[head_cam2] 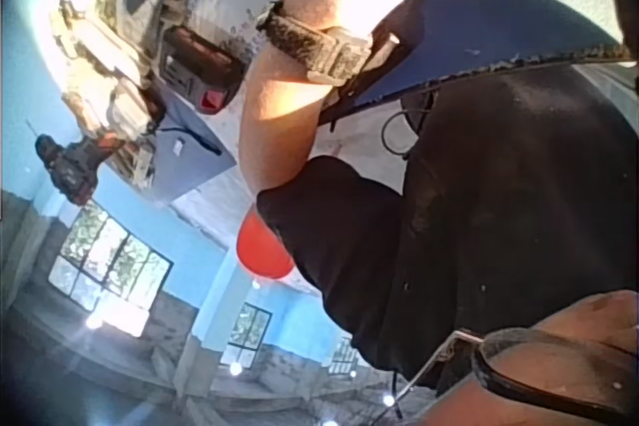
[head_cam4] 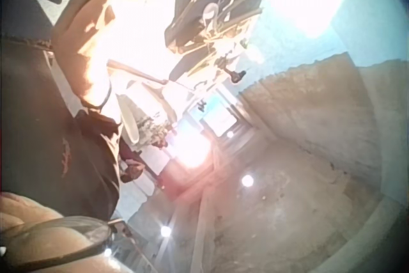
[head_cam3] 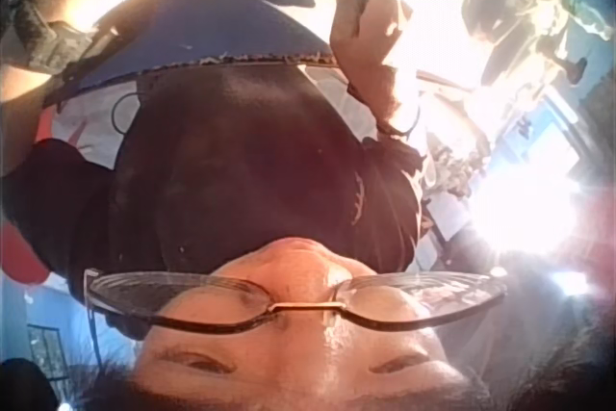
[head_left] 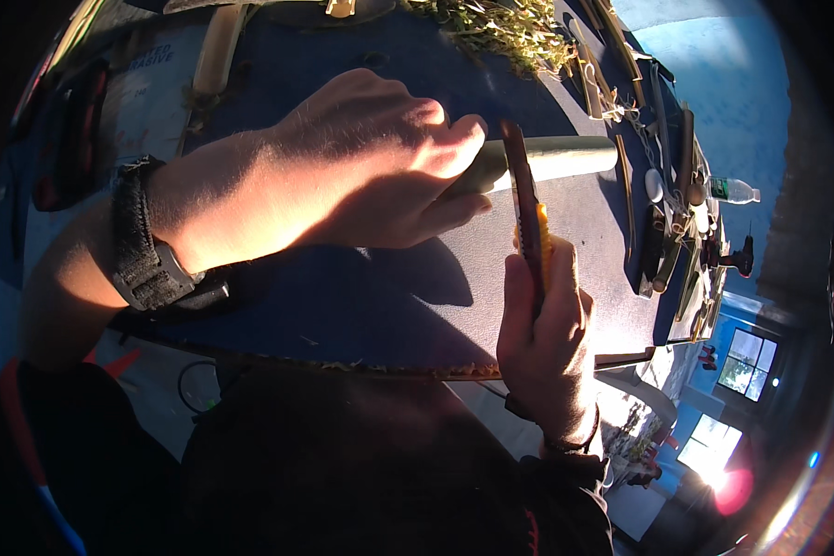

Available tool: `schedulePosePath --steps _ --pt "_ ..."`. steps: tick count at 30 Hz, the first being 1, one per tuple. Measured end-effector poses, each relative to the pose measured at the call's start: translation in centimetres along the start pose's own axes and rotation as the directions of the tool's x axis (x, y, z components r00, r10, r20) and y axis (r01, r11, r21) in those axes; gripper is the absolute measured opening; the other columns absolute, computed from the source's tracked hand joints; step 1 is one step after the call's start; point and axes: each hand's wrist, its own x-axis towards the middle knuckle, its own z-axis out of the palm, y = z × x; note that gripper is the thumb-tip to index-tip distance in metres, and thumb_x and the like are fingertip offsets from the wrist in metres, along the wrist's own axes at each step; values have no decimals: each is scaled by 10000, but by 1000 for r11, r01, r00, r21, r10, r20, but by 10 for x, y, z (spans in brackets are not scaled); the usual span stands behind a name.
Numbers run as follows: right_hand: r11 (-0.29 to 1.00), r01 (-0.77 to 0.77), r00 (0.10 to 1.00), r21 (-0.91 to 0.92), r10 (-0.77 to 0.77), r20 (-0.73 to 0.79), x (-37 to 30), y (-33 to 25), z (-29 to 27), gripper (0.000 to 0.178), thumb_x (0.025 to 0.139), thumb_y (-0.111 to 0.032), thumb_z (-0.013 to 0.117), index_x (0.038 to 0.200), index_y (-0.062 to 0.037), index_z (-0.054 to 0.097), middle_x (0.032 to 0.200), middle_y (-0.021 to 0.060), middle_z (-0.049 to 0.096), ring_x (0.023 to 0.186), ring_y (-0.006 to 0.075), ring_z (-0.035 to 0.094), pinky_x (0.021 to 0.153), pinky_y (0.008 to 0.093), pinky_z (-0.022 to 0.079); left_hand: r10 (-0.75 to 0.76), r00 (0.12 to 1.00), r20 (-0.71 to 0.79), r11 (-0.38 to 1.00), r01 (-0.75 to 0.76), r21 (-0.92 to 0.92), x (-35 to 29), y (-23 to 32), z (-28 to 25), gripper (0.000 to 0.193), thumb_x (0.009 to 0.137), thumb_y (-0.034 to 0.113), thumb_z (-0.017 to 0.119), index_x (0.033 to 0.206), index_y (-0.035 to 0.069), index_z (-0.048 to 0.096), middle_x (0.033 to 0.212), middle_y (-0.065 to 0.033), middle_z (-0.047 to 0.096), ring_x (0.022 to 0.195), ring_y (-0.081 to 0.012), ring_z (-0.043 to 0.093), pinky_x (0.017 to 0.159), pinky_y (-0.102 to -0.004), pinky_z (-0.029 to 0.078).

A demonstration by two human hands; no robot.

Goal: Using a utility knife and a large cleaver to shave and shape a section of bamboo.

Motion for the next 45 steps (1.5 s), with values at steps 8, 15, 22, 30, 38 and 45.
schedulePosePath --steps 8,15,22,30,38,45 --pt "1000 -24 1000 3 24 16 -9 -2 -3 153 1075 -158 583 1106 -17 534 717 165 640 609 373 664 552 469 470 -52 996 77 995 45 84 2 6 0 520 971 456 699 1141 -35 708 610 -52 634 537 -211 670 515 -330 541" --pt "999 -45 999 -14 45 10 -21 -1 -2 146 1076 -148 574 1104 -8 545 710 172 636 620 384 674 560 458 482 -43 989 145 997 33 70 2 7 -1 467 967 393 713 1150 -36 699 568 -54 594 491 -217 639 472 -340 507" --pt "1000 14 999 -12 -13 49 -10 0 -6 161 1036 -59 608 1120 36 509 667 226 637 617 424 707 508 430 514 155 985 80 961 -169 218 0 8 -2 459 964 402 738 1139 -18 679 628 -31 566 507 -166 613 531 -304 489" --pt "993 -114 990 -12 115 85 -25 -10 -11 151 1084 -172 553 1101 -24 525 663 152 616 583 343 670 532 430 462 30 979 203 971 -77 226 0 6 -4 542 1012 479 646 1253 -5 667 610 -44 568 547 -177 644 596 -337 538" --pt "978 -207 972 6 205 119 -42 -9 -13 152 1093 -177 528 1132 -30 530 687 112 612 599 249 665 571 384 483 58 986 155 944 -105 314 -6 3 -1 534 1034 471 601 1267 -5 664 606 -31 502 547 -150 583 605 -299 517" --pt "997 -74 995 -3 74 67 -43 1 -7 257 1050 -95 595 1259 42 534 766 211 682 697 388 749 591 412 560 118 992 41 970 -124 210 -19 -3 7 344 1017 281 655 1252 32 620 896 -32 514 811 -177 544 801 -322 513"
